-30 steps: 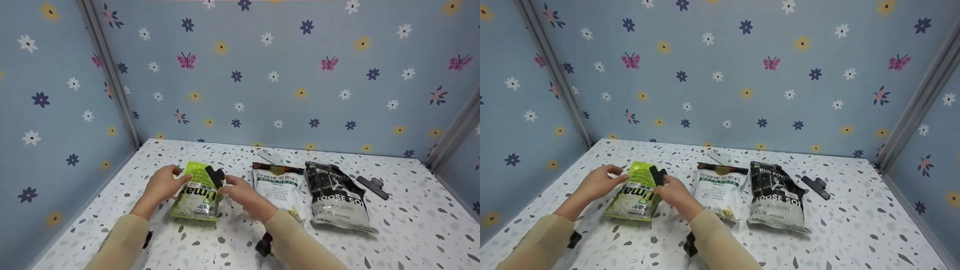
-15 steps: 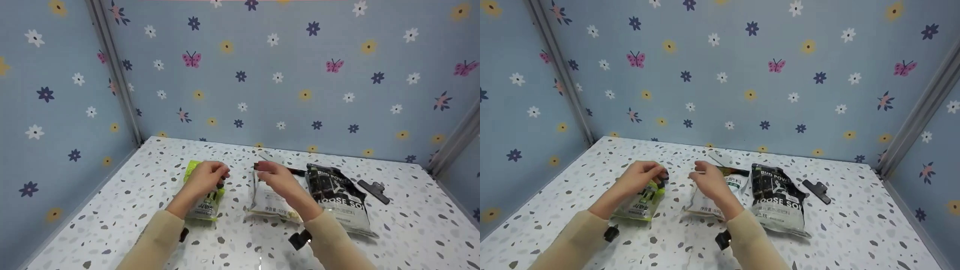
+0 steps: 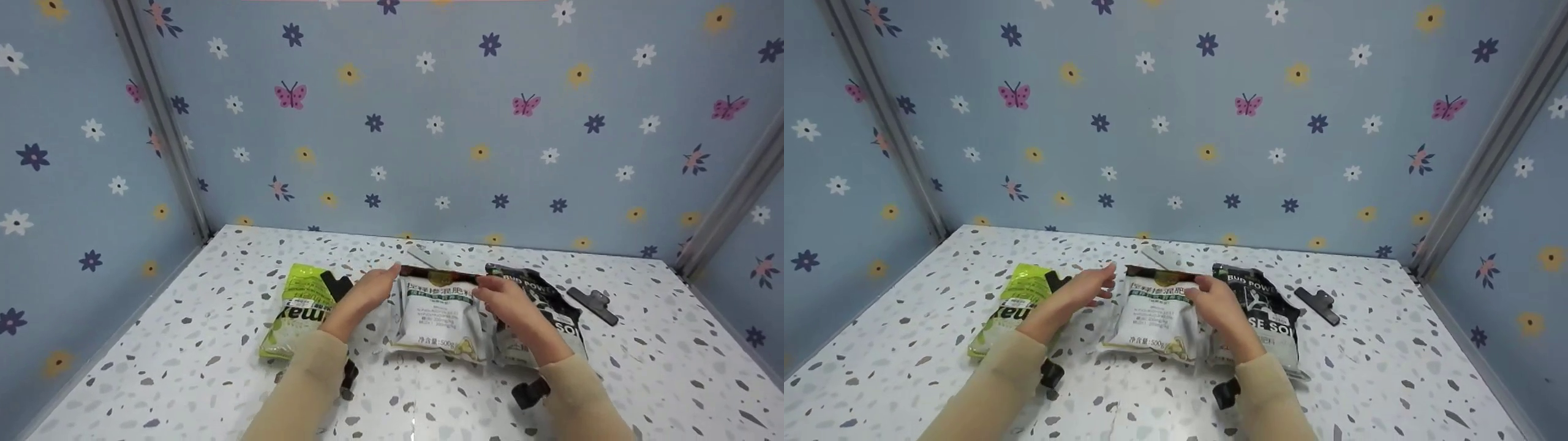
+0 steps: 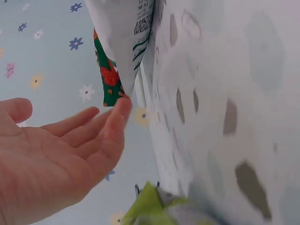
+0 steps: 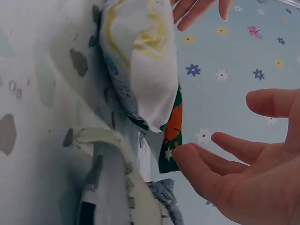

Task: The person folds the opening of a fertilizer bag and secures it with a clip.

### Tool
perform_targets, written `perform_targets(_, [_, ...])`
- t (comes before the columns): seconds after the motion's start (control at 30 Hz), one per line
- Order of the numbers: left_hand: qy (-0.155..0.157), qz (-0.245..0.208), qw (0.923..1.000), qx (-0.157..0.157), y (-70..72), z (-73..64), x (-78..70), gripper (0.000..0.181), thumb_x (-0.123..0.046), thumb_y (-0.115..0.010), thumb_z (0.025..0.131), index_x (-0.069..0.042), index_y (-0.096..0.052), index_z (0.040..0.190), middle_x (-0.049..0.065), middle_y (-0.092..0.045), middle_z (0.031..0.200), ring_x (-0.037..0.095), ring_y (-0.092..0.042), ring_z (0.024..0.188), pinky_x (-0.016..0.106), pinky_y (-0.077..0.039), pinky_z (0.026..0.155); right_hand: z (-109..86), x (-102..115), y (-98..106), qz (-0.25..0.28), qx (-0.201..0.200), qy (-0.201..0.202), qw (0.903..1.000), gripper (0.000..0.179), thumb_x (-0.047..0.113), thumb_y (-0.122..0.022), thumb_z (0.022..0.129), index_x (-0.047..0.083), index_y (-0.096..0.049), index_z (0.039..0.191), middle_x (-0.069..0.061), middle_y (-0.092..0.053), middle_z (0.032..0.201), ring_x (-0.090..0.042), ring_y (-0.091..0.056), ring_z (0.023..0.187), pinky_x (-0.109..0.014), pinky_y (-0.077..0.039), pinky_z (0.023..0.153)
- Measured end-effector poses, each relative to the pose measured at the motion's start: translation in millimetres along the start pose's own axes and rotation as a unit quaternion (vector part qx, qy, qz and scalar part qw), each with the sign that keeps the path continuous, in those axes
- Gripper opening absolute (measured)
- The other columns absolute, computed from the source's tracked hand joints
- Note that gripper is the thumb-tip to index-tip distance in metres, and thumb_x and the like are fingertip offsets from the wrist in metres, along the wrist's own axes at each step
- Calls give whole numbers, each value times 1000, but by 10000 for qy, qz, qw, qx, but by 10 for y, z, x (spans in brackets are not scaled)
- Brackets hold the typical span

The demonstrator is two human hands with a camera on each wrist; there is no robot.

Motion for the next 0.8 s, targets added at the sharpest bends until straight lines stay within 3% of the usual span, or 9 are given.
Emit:
perform_targets(0.07, [120,-132,9998,100,-32,28,1,64,-51,-33,107,-2,-44,147,20,-60,110,28,-60,102,44,-45,96,14,-34,0,-104,38,-121,9999,59,28,-55,101,-2,-38,150,-25,-40,151,-43,-47,131,-52,-36,109])
perform_targets(0.13, [197,-313,9991,206,-64,43,6,69,-51,-36,106,0,-35,152,23,-53,134,33,-54,124,47,-42,104,25,-62,0,-179,23,-268,9995,60,29,-54,101,-2,-37,150,-24,-40,151,-42,-49,129,-53,-37,108])
perform_targets(0.17, [241,-410,9985,263,-79,50,15,70,-52,-37,106,0,-33,153,25,-52,135,34,-54,124,46,-42,104,31,-74,-4,-147,-2,-340,9993,60,28,-54,101,-2,-37,150,-26,-49,142,-40,-55,120,-51,-40,105])
perform_targets(0.23, [328,-558,9973,337,-103,67,36,73,-52,-38,105,1,-30,154,22,-50,142,34,-55,124,45,-44,104,44,-99,-7,15,0,-417,9991,59,26,-54,102,-3,-36,150,-26,-50,141,-35,-56,119,-47,-42,104])
perform_targets(0.37, [428,-805,9951,389,-113,93,56,75,-52,-41,105,2,-26,155,22,-52,139,33,-57,121,43,-46,102,79,-142,-30,846,265,-456,9950,61,21,-53,102,-8,-30,150,-28,-46,142,-35,-53,125,-39,-43,105])
perform_targets(0.4, [427,-881,9944,409,-111,96,53,75,-52,-42,104,2,-25,155,23,-51,140,33,-57,122,42,-46,102,84,-149,-35,1080,368,-459,9924,61,19,-53,102,-9,-29,150,-27,-37,151,-37,-44,135,-39,-40,109])
perform_targets(0.5, [377,-1083,9921,508,-109,96,38,75,-50,-44,104,3,-27,154,25,-49,142,34,-55,124,40,-47,101,98,-179,-41,1665,545,-482,9834,59,15,-51,103,-11,-27,150,-28,-31,153,-40,-39,138,-40,-37,111])
perform_targets(0.67, [295,-1621,9847,558,-115,80,18,71,-45,-45,105,7,-29,151,27,-51,138,32,-58,120,36,-50,97,104,-228,-13,2105,515,-557,9747,56,15,-47,105,-10,-27,150,-30,-27,154,-42,-38,137,-43,-38,110])
perform_targets(0.8, [187,-1981,9793,381,-109,113,55,65,-39,-50,105,8,-34,147,25,-57,128,30,-63,110,37,-51,95,111,-236,6,2018,347,-545,9773,54,15,-48,105,-6,-30,151,-28,-31,153,-40,-45,132,-42,-42,106])
Point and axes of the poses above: each hand's wrist, its own z-axis towards the middle knuckle, its own y-axis out of the back of the hand, x = y × z, the point moved 2 cm from there along z, towards the middle knuckle
